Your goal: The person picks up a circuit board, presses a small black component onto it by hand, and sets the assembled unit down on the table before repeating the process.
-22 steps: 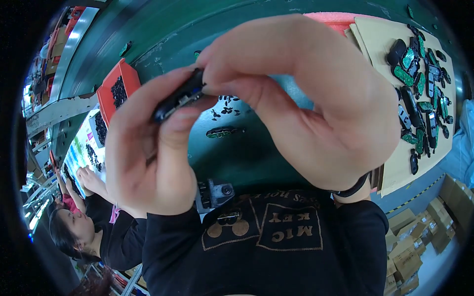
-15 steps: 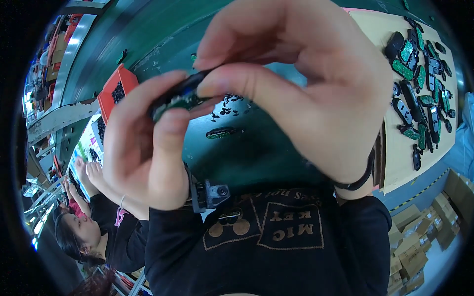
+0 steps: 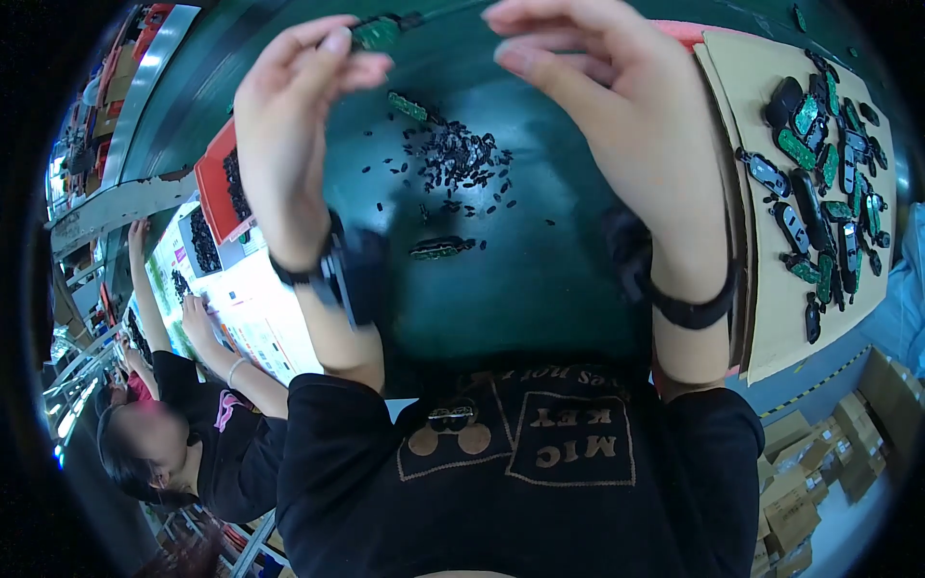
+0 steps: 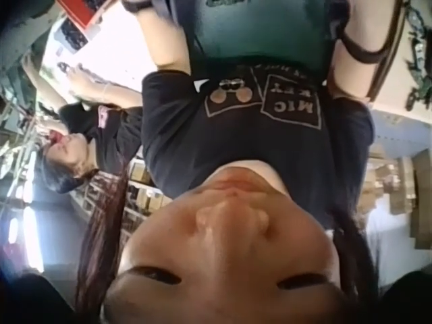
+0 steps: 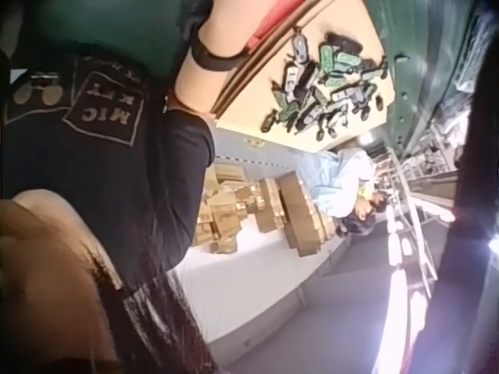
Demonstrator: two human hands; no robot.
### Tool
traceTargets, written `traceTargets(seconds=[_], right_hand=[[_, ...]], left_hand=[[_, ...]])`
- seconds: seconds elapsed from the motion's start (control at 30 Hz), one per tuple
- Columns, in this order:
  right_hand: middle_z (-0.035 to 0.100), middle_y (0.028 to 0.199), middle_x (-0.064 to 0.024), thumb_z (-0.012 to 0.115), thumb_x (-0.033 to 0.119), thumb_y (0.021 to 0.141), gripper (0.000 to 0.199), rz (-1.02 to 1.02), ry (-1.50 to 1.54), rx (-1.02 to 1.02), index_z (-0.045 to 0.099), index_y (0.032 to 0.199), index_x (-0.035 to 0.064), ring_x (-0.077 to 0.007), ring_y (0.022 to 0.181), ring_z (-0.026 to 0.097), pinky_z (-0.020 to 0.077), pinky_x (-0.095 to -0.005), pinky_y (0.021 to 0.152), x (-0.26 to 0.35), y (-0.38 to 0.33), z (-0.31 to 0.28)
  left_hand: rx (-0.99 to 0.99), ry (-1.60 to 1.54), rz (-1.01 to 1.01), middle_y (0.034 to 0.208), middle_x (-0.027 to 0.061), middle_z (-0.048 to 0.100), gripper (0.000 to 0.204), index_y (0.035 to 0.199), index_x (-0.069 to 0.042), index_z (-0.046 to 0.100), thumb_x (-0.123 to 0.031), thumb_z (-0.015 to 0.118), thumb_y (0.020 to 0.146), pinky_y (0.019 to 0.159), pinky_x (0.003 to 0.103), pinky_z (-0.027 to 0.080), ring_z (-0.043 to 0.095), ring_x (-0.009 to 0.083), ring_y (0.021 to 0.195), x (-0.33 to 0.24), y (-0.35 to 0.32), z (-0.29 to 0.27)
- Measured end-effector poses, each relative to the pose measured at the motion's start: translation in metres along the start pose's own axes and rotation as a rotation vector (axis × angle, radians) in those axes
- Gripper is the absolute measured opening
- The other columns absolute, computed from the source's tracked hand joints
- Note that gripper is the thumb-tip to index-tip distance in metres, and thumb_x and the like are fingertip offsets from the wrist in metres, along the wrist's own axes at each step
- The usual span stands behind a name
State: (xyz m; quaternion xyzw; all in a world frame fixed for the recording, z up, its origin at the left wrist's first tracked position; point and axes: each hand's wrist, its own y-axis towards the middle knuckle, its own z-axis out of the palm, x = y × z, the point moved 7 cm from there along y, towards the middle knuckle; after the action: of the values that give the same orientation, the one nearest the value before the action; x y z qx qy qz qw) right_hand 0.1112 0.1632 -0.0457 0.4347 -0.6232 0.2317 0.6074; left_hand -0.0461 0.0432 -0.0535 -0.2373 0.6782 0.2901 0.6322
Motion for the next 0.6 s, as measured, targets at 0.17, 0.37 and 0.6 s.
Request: traceTargets(seconds=[0.17, 0.37, 0.6], right_hand=[[0.061, 0.085, -0.007, 0.057, -0.001, 0.075, 0.014, 0.129, -0.421, 0.241, 0.058, 0.089, -0.0013, -0.0126, 0.076, 0.058, 0.046, -0.0229, 0.071, -0.046, -0.002, 0.022], [0.059, 0.077, -0.0087, 0.059, -0.003, 0.071, 0.01, 0.135, -0.517, 0.356, 0.059, 0.081, -0.0022, -0.0134, 0.07, 0.058, 0.0461, -0.0231, 0.066, -0.071, -0.001, 0.05], [0.058, 0.072, -0.0083, 0.06, -0.003, 0.069, 0.007, 0.231, -0.419, 0.349, 0.059, 0.075, -0.0024, -0.0136, 0.065, 0.056, 0.0452, -0.0233, 0.062, -0.086, -0.002, 0.051]], left_hand=[[-0.285, 0.025, -0.189, 0.071, 0.0099, 0.059, 0.011, 0.088, -0.002, 0.06, -0.006, 0.055, 0.078, 0.06, 0.028, 0.049, 0.06, 0.018, 0.066, 0.085, 0.077, -0.098], [-0.38, 0.223, -0.301, 0.08, 0.0161, 0.061, 0.018, 0.095, 0.009, 0.055, -0.002, 0.047, 0.082, 0.061, 0.024, 0.05, 0.062, 0.0203, 0.071, 0.135, 0.113, -0.16], [-0.38, 0.909, -0.415, 0.084, 0.0124, 0.061, 0.018, 0.095, 0.005, 0.058, -0.001, 0.048, 0.081, 0.062, 0.022, 0.047, 0.06, 0.0153, 0.078, 0.106, 0.108, -0.14]])
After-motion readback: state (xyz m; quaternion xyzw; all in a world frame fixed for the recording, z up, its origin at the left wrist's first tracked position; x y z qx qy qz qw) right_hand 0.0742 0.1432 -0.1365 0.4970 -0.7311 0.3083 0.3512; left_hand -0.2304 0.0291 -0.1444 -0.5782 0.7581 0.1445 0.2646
